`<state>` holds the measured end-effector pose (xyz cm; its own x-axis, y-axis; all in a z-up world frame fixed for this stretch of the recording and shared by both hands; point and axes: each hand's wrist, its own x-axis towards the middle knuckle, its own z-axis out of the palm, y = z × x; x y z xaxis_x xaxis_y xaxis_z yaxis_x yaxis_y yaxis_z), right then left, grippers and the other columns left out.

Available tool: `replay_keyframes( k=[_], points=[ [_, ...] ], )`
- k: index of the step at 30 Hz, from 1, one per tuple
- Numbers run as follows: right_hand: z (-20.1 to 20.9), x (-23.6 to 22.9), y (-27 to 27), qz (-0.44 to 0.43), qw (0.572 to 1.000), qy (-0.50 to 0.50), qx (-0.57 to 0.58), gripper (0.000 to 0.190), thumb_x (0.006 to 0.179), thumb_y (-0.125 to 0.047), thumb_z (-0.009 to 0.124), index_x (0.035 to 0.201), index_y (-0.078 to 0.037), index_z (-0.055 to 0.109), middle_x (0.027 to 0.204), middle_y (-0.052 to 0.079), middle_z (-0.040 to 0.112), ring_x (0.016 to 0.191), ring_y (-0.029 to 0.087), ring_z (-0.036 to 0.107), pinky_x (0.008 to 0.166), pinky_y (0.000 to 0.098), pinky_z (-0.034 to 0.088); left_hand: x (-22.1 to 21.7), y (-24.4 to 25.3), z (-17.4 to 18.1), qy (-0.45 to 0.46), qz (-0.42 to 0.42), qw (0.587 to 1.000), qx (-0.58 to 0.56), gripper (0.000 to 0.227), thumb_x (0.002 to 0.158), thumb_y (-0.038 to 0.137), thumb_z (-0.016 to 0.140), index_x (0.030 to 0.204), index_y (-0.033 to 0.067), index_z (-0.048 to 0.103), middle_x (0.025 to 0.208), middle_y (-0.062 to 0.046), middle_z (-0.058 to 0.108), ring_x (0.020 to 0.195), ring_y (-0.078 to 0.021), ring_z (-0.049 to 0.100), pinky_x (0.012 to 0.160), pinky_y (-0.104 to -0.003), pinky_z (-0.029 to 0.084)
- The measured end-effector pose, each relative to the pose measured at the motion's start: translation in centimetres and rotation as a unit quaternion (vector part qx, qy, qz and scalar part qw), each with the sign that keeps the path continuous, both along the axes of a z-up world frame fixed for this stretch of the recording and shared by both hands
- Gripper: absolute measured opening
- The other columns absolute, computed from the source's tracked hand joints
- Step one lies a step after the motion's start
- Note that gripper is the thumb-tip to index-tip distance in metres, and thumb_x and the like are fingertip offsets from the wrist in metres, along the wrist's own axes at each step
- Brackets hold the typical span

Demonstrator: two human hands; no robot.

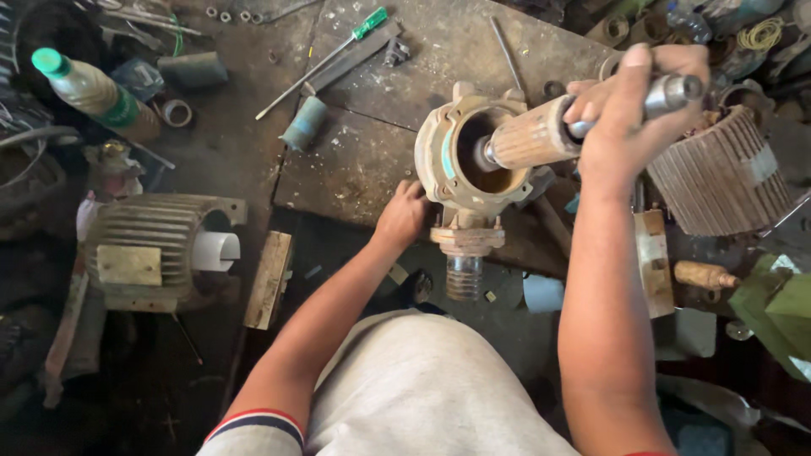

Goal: The person assembles a motor by inserting a rotor into a stator housing, tightening bolts with a wrench, and tapping the assembly with a hammer to seat components.

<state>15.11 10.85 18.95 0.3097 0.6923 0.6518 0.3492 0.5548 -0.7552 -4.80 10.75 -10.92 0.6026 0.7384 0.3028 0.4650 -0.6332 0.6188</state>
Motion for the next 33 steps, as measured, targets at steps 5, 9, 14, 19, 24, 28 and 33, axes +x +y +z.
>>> replay_keyframes(
  k=[5, 9, 14, 19, 24, 28, 33],
  points=[
    [-0.2, -2.9, 0.4, 0.005, 0.999, -0.054, -0.008, 0.019, 0.122, -0.009, 0.057, 0.109, -0.002, 0.044, 0.069, 0.01, 0.054, 0.052, 0.02, 0.06, 0.064, 0.0378, 0.063, -0.2, 0.3, -0.9, -0.007, -0.031, 0.996, 0.084, 0.029, 0.075, 0.013, 0.064, 0.101, 0.0118, 0.077, 0.117, -0.01, 0.066, 0.113, -0.0331, 0.056, 0.098, -0.04, 0.051],
    [0.0, -3.2, 0.3, -0.019, 1.0, -0.02, -0.002, 0.02, 0.122, -0.008, 0.058, 0.109, -0.002, 0.044, 0.072, 0.009, 0.055, 0.053, 0.019, 0.061, 0.065, 0.0379, 0.066, -0.8, 0.5, -1.7, 0.005, -0.038, 0.998, 0.044, 0.027, 0.082, 0.01, 0.063, 0.106, 0.011, 0.076, 0.116, -0.011, 0.065, 0.111, -0.0321, 0.056, 0.097, -0.041, 0.05],
    [0.4, -3.4, 0.2, -0.047, 0.999, -0.001, 0.005, 0.02, 0.12, -0.009, 0.061, 0.11, -0.003, 0.045, 0.076, 0.01, 0.057, 0.055, 0.018, 0.062, 0.066, 0.0379, 0.063, -4.3, 1.3, 3.0, -0.054, 0.093, 0.994, 0.021, 0.026, 0.085, 0.007, 0.063, 0.109, 0.0037, 0.071, 0.115, -0.016, 0.065, 0.111, -0.0349, 0.059, 0.097, -0.042, 0.051],
    [-0.8, -4.5, 0.0, -0.038, 0.999, -0.026, 0.021, 0.021, 0.115, -0.01, 0.064, 0.107, -0.004, 0.045, 0.085, 0.007, 0.055, 0.058, 0.017, 0.064, 0.064, 0.0319, 0.063, -6.7, 0.6, 15.1, -0.265, 0.235, 0.922, -0.158, 0.014, 0.096, 0.009, 0.07, 0.108, 0.0012, 0.067, 0.106, -0.015, 0.066, 0.095, -0.0323, 0.069, 0.086, -0.04, 0.056],
    [-1.0, -3.3, 0.4, -0.061, 0.997, -0.053, 0.017, 0.03, 0.108, -0.018, 0.071, 0.115, -0.002, 0.047, 0.106, 0.007, 0.054, 0.081, 0.017, 0.068, 0.072, 0.0341, 0.062, -3.5, 0.1, 27.7, -0.344, 0.038, 0.932, 0.108, 0.026, 0.098, 0.008, 0.076, 0.12, 0.0044, 0.062, 0.124, -0.015, 0.065, 0.132, -0.0387, 0.063, 0.108, -0.042, 0.051],
    [-2.1, -2.5, 1.4, -0.146, 0.987, -0.056, 0.037, 0.036, 0.109, -0.024, 0.07, 0.123, -0.005, 0.043, 0.113, 0.007, 0.051, 0.094, 0.018, 0.061, 0.083, 0.035, 0.054, 2.1, 2.2, 35.0, -0.396, -0.026, 0.886, 0.238, 0.043, 0.09, 0.007, 0.077, 0.125, -0.0017, 0.053, 0.129, -0.024, 0.059, 0.127, -0.0437, 0.057, 0.111, -0.05, 0.048],
    [-5.0, -2.4, 2.3, -0.17, 0.983, -0.024, 0.059, 0.054, 0.107, -0.025, 0.073, 0.133, -0.007, 0.03, 0.127, 0.008, 0.045, 0.111, 0.021, 0.053, 0.096, 0.038, 0.046, 7.6, 3.9, 37.7, -0.356, -0.048, 0.912, 0.198, 0.048, 0.09, 0.008, 0.076, 0.133, 0.0003, 0.055, 0.122, -0.02, 0.06, 0.112, -0.0414, 0.061, 0.093, -0.046, 0.055]
  ],
)
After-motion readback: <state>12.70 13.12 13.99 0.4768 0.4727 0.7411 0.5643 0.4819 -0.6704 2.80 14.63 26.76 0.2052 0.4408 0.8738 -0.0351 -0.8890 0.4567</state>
